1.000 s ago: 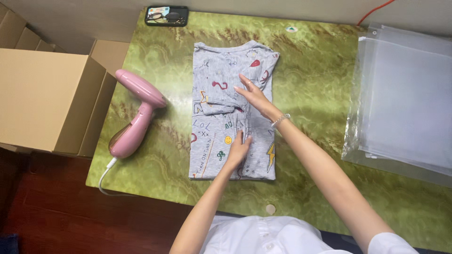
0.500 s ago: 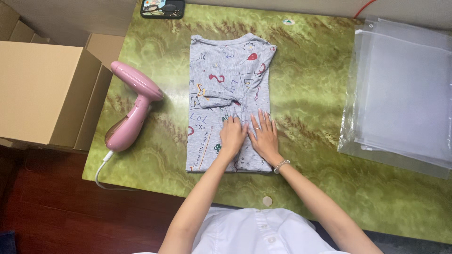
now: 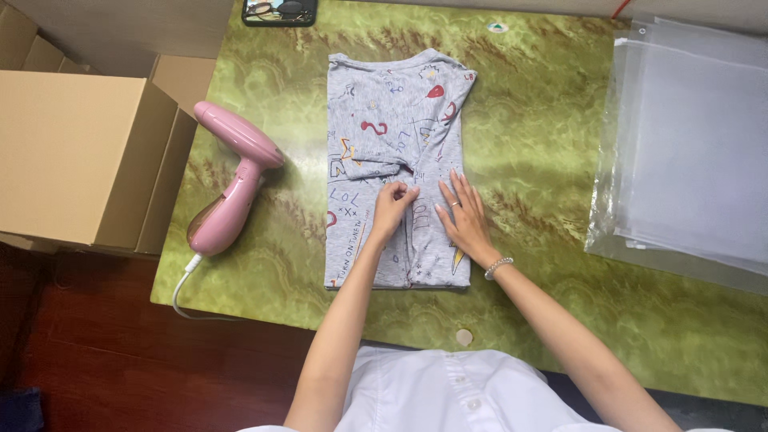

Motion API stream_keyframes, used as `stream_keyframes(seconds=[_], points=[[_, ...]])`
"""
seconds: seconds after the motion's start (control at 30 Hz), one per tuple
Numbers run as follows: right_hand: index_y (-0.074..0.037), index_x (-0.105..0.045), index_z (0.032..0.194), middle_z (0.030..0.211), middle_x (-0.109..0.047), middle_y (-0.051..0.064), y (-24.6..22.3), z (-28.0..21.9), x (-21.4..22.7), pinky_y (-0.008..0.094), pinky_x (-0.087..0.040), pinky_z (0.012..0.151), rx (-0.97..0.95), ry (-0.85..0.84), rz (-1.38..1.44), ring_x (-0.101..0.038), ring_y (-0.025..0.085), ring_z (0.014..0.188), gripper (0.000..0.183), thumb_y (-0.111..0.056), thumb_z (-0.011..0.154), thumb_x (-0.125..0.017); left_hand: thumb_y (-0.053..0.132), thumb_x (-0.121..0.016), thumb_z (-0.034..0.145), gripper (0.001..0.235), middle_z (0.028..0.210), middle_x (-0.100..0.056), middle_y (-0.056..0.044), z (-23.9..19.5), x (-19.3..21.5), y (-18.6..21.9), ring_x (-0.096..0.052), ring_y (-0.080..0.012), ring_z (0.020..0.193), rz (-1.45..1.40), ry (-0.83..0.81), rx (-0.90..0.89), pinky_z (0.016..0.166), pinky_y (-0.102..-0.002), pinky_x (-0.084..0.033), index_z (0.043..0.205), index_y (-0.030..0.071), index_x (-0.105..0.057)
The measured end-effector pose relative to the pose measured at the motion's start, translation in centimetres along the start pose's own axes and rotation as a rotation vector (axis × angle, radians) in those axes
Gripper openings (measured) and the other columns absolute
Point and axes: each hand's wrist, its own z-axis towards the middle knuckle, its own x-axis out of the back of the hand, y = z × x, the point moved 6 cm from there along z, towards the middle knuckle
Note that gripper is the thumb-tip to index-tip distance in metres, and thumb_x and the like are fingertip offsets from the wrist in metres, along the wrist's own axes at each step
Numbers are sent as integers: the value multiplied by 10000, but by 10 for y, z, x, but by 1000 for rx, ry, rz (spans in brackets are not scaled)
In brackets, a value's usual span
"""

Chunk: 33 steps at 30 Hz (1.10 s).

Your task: The person folds a gray patterned t-shirt on a green table, places it into a clear plastic bag, and then puts the bagged shirt into a cardboard box. The person closes the box and moves it aside.

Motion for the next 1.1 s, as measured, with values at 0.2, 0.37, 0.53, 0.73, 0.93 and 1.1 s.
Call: stream_keyframes(seconds=[0.2, 0.37, 0.53, 0.73, 0.93, 1.1], points=[[-181, -376, 1320, 1437, -217, 72, -7, 1, -12, 469, -201, 1025, 26, -54, -126, -187, 269, 1319, 459, -349, 895, -416, 340, -622, 769, 278, 717, -548, -108, -17, 14, 30, -581, -301, 739, 201, -26, -21, 658, -404, -466, 734, 71, -557], [-191, -340, 1339, 1447, -193, 66, -9, 0, -19, 468, -186, 1031, 49, -100, -191, -169, 265, 1326, 472, -362, 902, -384, 223, -569, 807, 194, 737, -512, -133, -24, 15, 43, -574, -344, 759, 470, 17, -152, 663, -426, -472, 774, 40, -509], [-144, -351, 1331, 1442, -210, 85, -30, 0, -9, 446, -172, 1037, 46, -70, -145, -184, 265, 1321, 468, -354, 914, -372, 204, -572, 805, 185, 751, -476, -128, -25, 8, 30, -563, -348, 741, 529, 69, -253, 644, -409, -464, 791, 41, -485], [-139, -337, 1331, 1421, -257, 83, -44, -20, -36, 422, -179, 1038, 95, -99, -241, -241, 234, 1302, 471, -340, 906, -359, 167, -526, 832, 147, 772, -459, -121, -42, 9, 57, -541, -329, 720, 702, 147, -394, 613, -413, -454, 816, 34, -465], [-168, -300, 1348, 1426, -240, 79, -46, -43, -23, 429, -138, 1044, 169, -139, -250, -214, 242, 1310, 650, -555, 832, -380, 186, -512, 835, 135, 773, -442, -95, -38, 1, 44, -533, -289, 706, 832, 188, -476, 590, -384, -461, 807, 69, -451], [-164, -319, 1345, 1407, -275, 98, -32, -42, -24, 440, -191, 1037, 147, -228, 1, -258, 262, 1293, 711, -603, 797, -429, 185, -515, 839, 151, 796, -431, -113, -35, 5, 37, -530, -340, 741, 680, 167, -424, 616, -414, -460, 861, 59, -435]])
